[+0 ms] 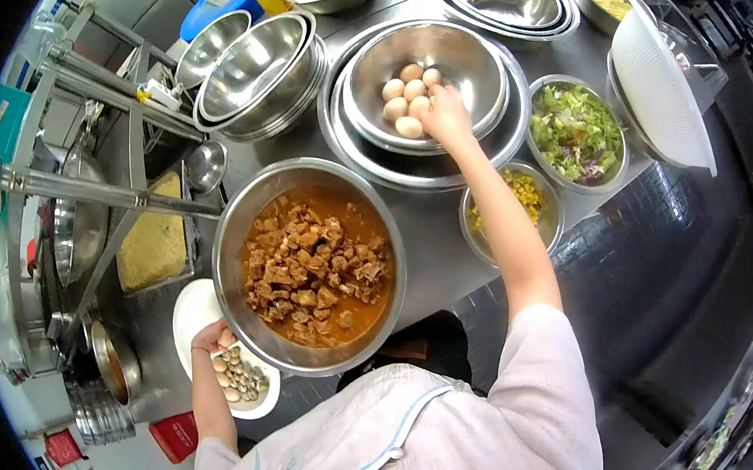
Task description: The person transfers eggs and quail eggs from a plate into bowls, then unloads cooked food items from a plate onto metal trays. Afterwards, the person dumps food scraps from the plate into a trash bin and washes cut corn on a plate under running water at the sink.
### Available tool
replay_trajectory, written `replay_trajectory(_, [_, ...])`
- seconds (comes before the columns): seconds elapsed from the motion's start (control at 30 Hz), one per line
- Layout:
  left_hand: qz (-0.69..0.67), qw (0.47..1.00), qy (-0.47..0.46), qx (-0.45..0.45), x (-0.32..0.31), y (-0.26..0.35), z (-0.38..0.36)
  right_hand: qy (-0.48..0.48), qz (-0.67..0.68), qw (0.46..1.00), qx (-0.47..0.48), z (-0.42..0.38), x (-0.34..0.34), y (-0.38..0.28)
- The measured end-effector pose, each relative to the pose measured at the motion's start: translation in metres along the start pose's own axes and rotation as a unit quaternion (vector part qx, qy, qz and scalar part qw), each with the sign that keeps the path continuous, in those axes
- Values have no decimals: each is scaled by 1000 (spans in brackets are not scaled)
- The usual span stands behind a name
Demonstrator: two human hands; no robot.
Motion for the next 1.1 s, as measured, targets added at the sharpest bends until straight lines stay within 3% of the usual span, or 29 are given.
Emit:
replay_trajectory(0.07, [-10,1000,12,24,1,-1,-11,22,-2,999,36,-4,7,-4])
replay_trajectory(0.13, [-85,995,-14,-46,-7,10,-32,15,50,999,8,-10,11,-6])
replay_trajectory(0.2, [-212,971,-40,-98,9,4,-26,53,24,995,77,-10,11,-5])
replay_trajectory(0.23, [-257,953,-63,-144,28,3,-16,34,53,996,57,-8,8,-3])
replay_trajectory(0.27, [-256,932,-78,-245,40,14,-23,11,107,994,23,-9,11,-13])
replay_trajectory(0.33, [-226,904,-131,-338,51,21,-55,28,52,996,67,-6,6,-6])
replay_trajectory(0.4, [-304,900,-145,-276,26,46,-108,37,31,998,48,-5,6,-3])
replay_trajectory(0.5, [-278,885,-194,-319,-8,103,-159,32,34,998,31,-7,0,-4])
replay_trajectory(0.53, [-246,893,-168,-338,-20,126,-170,23,8,999,36,-9,0,-11])
replay_trajectory(0.6, [-194,881,-223,-371,-68,187,-191,17,-45,999,14,-9,-4,-13])
replay_trajectory(0.67, [-110,876,-276,-379,-136,251,-203,64,156,983,77,-3,-29,0])
replay_trajectory(0.7, [-66,872,-306,-377,-181,281,-213,-80,328,941,-30,-3,-53,-10])
replay_trajectory(0.73, [-19,868,-299,-396,-222,311,-217,-103,462,867,-155,-16,-58,-31])
replay_trajectory(0.77, [11,848,-344,-403,-270,333,-229,-94,501,844,-165,-18,-58,-51])
replay_trajectory(0.83, [77,869,-317,-372,-336,372,-208,-172,544,795,-207,-20,-56,-67])
replay_trajectory(0.87, [65,906,-230,-350,-361,386,-205,-163,599,736,-269,-26,-44,-74])
replay_trajectory(1.0, [83,861,-314,-390,-445,425,-183,-84,543,781,-295,-16,-26,-18])
replay_trajectory(1.07, [7,864,-356,-355,-469,424,-184,-92,492,829,-249,-13,-32,20])
replay_trajectory(1.1, [-10,859,-374,-351,-476,430,-173,-84,406,880,-231,-11,-22,25])
Point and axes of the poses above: each hand's wrist, its own z-axis towards the middle knuckle, its own x-axis out of the back of the hand, y = z × x, the point moved 9 cm from there along z, towards the middle knuckle, and after that the axes turned 13 degrees about x, right-handed, at the moved point
